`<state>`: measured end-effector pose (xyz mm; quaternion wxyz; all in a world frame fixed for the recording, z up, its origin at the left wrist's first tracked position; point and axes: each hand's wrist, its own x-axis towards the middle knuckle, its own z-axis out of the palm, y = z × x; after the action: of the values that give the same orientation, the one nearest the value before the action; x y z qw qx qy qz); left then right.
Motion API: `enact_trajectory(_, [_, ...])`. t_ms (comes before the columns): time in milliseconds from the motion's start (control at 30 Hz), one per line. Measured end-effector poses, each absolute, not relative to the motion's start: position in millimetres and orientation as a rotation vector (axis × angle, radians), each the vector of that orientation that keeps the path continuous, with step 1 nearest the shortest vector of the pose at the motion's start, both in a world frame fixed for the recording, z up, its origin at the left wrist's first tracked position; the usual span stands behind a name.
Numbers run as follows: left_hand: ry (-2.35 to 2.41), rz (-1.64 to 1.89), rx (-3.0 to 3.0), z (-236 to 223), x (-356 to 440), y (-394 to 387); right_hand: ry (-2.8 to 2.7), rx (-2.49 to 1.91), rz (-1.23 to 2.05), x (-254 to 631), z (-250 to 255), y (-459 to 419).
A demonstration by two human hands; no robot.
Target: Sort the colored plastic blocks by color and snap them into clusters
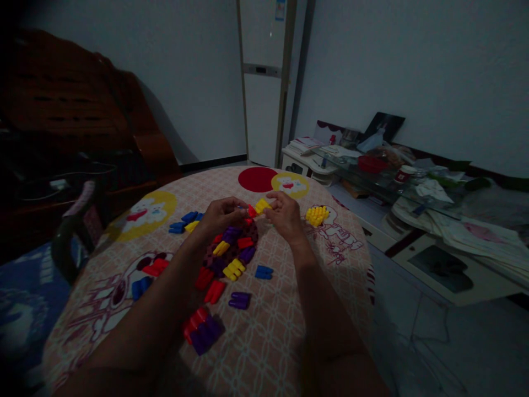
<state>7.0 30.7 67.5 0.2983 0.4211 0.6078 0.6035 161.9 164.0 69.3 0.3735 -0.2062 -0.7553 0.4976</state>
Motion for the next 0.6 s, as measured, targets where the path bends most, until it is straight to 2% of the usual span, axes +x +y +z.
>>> enact_trajectory(100, [1.717,1.632,1.130,67.8,-3.9,26.4,-1.826,-0.771,1.074,189.8,77.2,197.7])
enact_trajectory(267, [1.841,1.716,1.072,63.9,-28.0,17.2,-1.867,-1.255,0.465,245.5,74.4,252.2])
enact_trajectory(367, [1.870,1.768,1.019,61.5,-37.9,13.1,-1.961,-1.429,0.209,263.7,61.5,267.7])
enact_trajectory(467, [1.879,1.789,0.965,59.9,-42.9,11.2,-2.088,-1.512,0.059,265.8,46.6,272.9])
enact_trajectory(600, [1.896,1.783,0.942,59.1,-45.3,10.5,-2.192,-1.530,0.042,257.6,32.5,274.7])
